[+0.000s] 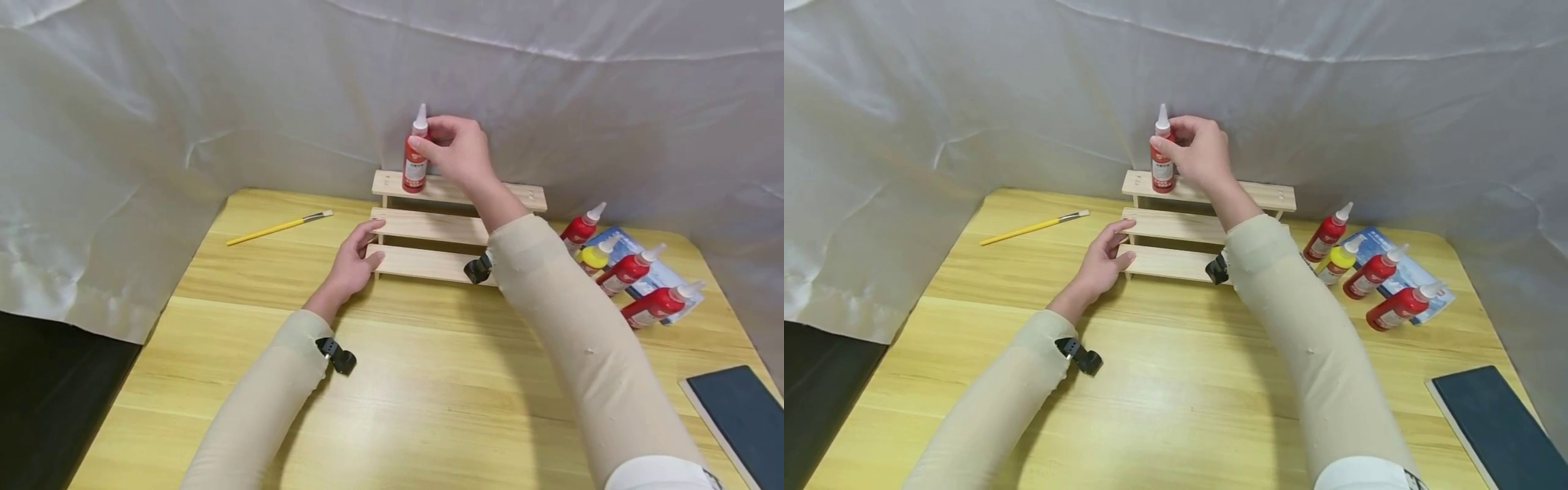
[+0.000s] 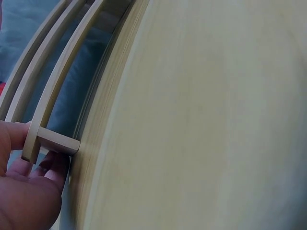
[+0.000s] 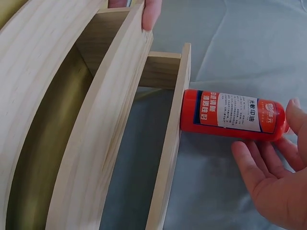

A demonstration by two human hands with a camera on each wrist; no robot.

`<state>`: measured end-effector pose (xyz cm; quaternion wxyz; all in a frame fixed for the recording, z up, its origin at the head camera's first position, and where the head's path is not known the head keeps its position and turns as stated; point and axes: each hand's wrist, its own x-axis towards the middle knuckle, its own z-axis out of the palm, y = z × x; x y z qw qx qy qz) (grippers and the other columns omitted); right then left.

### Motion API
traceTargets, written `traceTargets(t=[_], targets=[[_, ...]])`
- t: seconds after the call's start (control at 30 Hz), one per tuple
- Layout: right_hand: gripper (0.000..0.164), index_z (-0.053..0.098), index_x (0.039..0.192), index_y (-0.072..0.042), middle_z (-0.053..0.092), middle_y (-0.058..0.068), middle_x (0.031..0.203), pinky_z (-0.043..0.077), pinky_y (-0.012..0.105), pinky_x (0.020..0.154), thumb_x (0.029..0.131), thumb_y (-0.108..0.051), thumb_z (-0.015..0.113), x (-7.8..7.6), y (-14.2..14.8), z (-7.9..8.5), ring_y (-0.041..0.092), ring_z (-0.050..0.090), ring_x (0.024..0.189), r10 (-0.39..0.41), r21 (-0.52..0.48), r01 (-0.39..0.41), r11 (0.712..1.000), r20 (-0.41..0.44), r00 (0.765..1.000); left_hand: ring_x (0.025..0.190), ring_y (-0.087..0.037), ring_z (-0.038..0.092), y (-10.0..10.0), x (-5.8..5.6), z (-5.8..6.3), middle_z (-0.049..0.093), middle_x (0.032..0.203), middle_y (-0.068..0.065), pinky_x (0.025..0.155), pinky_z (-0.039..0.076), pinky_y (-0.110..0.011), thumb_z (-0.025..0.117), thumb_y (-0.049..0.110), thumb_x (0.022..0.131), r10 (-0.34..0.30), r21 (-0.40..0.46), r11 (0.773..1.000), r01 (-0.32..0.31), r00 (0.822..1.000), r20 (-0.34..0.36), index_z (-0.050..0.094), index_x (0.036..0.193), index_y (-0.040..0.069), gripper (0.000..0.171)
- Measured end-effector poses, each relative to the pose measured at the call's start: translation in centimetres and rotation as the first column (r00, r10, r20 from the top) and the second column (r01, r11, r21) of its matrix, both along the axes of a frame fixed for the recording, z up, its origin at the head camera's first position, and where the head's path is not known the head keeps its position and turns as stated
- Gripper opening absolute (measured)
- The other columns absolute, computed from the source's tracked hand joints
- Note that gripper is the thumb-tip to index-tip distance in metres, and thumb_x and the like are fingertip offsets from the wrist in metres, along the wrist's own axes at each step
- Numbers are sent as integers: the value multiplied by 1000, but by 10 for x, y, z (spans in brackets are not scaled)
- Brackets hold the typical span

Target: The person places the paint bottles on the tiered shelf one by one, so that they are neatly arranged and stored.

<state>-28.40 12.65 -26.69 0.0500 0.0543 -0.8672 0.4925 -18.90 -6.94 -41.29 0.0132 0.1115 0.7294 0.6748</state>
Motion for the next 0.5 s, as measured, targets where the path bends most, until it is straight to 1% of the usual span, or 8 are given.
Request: traceTargets(t=[0.1, 0.2, 0.27, 0.5], targets=[[46, 68, 128, -11, 70, 1, 119, 50, 28, 91, 87, -30, 79, 2, 1, 1, 14, 64, 105, -13, -15, 13, 1000, 2, 1000, 135, -31, 42, -1, 0, -1, 43, 152, -13, 114, 28, -46, 56, -18, 91, -1, -7, 1000, 1, 1000, 3, 49, 143, 1, 56], [46, 68, 129, -11, 69, 1, 119, 51, 27, 91, 87, -29, 79, 6, 2, 1, 14, 65, 105, -19, -45, 18, 999, -14, 1000, 136, -30, 41, -2, 0, -1, 43, 152, -13, 114, 28, -45, 56, -18, 92, -2, -13, 1000, 2, 1000, 12, 49, 144, 2, 56], [46, 68, 128, -11, 69, 1, 119, 50, 27, 91, 87, -29, 79, 9, 4, 1, 14, 65, 106, -20, -65, 19, 998, -25, 999, 137, -30, 40, -3, -2, -3, 43, 153, -12, 115, 27, -43, 56, -18, 92, -1, -8, 1000, 1, 1000, 17, 49, 144, 4, 57], [46, 68, 128, -12, 69, 2, 120, 50, 27, 91, 87, -30, 79, 26, 12, -5, 14, 64, 107, -51, -75, 47, 996, -53, 997, 137, -29, 40, -7, -4, -5, 43, 153, -10, 115, 27, -41, 57, -17, 92, -1, -14, 1000, 1, 999, 33, 49, 144, 6, 58]])
